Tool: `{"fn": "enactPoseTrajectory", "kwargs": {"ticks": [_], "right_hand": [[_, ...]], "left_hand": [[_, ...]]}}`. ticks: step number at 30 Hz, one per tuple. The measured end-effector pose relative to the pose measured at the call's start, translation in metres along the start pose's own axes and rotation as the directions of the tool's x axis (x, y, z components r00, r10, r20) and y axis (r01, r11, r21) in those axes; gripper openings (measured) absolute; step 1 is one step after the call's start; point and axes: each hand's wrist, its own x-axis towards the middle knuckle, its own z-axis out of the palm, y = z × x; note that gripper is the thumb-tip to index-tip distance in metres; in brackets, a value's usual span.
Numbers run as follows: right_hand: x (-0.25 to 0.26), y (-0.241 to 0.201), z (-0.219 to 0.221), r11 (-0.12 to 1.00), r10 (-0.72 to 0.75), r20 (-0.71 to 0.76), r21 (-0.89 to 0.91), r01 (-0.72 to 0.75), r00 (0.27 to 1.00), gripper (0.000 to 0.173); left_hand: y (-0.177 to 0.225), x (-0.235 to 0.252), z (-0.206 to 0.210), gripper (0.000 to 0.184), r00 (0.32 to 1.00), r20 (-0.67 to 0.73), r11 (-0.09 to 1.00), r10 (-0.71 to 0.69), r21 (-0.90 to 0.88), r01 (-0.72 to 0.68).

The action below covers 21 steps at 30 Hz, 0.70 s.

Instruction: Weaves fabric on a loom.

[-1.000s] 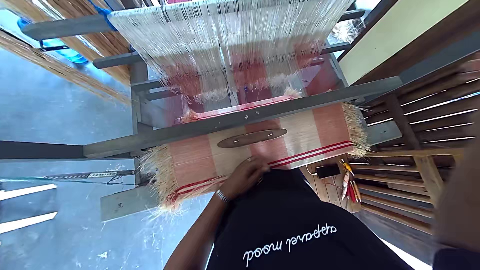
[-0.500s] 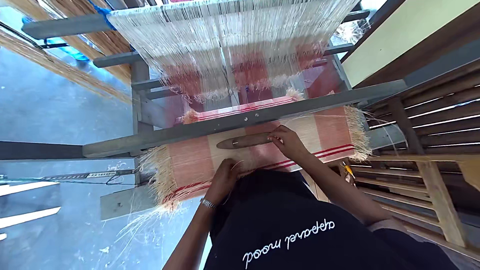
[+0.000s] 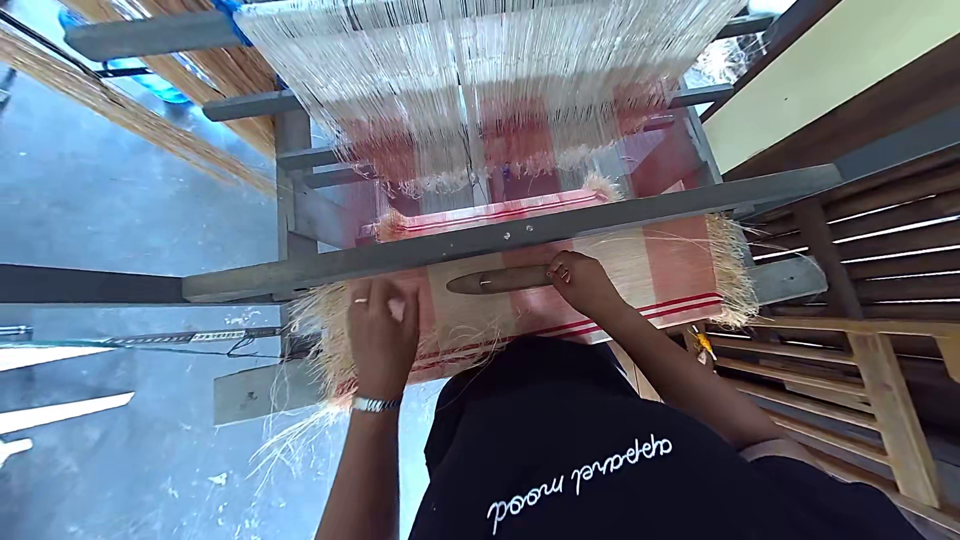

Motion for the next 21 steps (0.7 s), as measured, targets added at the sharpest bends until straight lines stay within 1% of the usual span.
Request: {"fn": "enactPoseTrajectory", "kwargs": {"ticks": [2, 3, 5, 6, 7, 8, 10, 12, 14, 17, 19, 21], "right_hand": [[-0.001, -0.003, 0.000, 1.000, 0.025, 0.001, -0.016, -0.025, 1.000, 0.017], [-0.001, -0.004, 0.000, 0.999, 0.035, 0.003, -0.024, -0.035, 0.999, 0.017], [-0.002, -0.006, 0.000, 0.998, 0.054, 0.014, -0.040, -0.053, 0.998, 0.018], [-0.001, -0.006, -0.001, 0.997, 0.061, 0.023, -0.048, -0.060, 0.998, 0.018], [-0.001, -0.004, -0.003, 0.997, 0.062, 0.032, -0.052, -0.061, 0.998, 0.018], [-0.001, -0.001, -0.006, 0.998, 0.051, 0.037, -0.049, -0.049, 0.998, 0.017], [-0.002, 0.010, -0.016, 1.000, -0.005, 0.038, -0.022, 0.006, 0.999, 0.017], [-0.008, 0.021, -0.028, 0.993, -0.116, -0.004, 0.021, 0.116, 0.993, 0.017], [-0.018, 0.024, -0.041, 0.969, -0.245, -0.069, 0.021, 0.247, 0.967, 0.016], [-0.033, 0.018, -0.062, 0.926, -0.374, -0.121, 0.013, 0.378, 0.919, 0.018], [-0.042, 0.016, -0.075, 0.902, -0.394, -0.165, 0.118, 0.415, 0.904, 0.019], [-0.050, 0.017, -0.080, 0.865, -0.331, -0.228, 0.314, 0.391, 0.916, 0.018]], "left_hand": [[0.011, 0.015, 0.025, 0.033, 0.988, 0.133, 0.994, 0.079, -0.089, -0.068], [0.015, 0.020, 0.042, 0.036, 0.968, 0.212, 0.988, 0.132, -0.112, -0.110], [0.023, 0.026, 0.074, 0.052, 0.918, 0.344, 0.980, 0.197, -0.055, -0.190], [0.025, 0.027, 0.088, 0.057, 0.901, 0.380, 0.975, 0.208, -0.002, -0.224], [0.026, 0.028, 0.099, 0.057, 0.895, 0.390, 0.967, 0.217, 0.037, -0.251], [0.026, 0.029, 0.105, 0.053, 0.892, 0.389, 0.961, 0.229, 0.054, -0.270], [0.025, 0.031, 0.104, 0.046, 0.886, 0.391, 0.959, 0.248, 0.031, -0.282], [0.028, 0.032, 0.090, 0.045, 0.879, 0.381, 0.952, 0.287, -0.012, -0.306], [0.032, 0.032, 0.072, 0.046, 0.868, 0.351, 0.930, 0.351, -0.018, -0.368], [0.036, 0.035, 0.045, 0.044, 0.840, 0.321, 0.895, 0.438, -0.072, -0.440], [0.032, 0.037, 0.035, 0.043, 0.827, 0.311, 0.884, 0.468, -0.158, -0.441], [0.028, 0.037, 0.036, 0.044, 0.829, 0.312, 0.882, 0.465, -0.246, -0.402]]}}
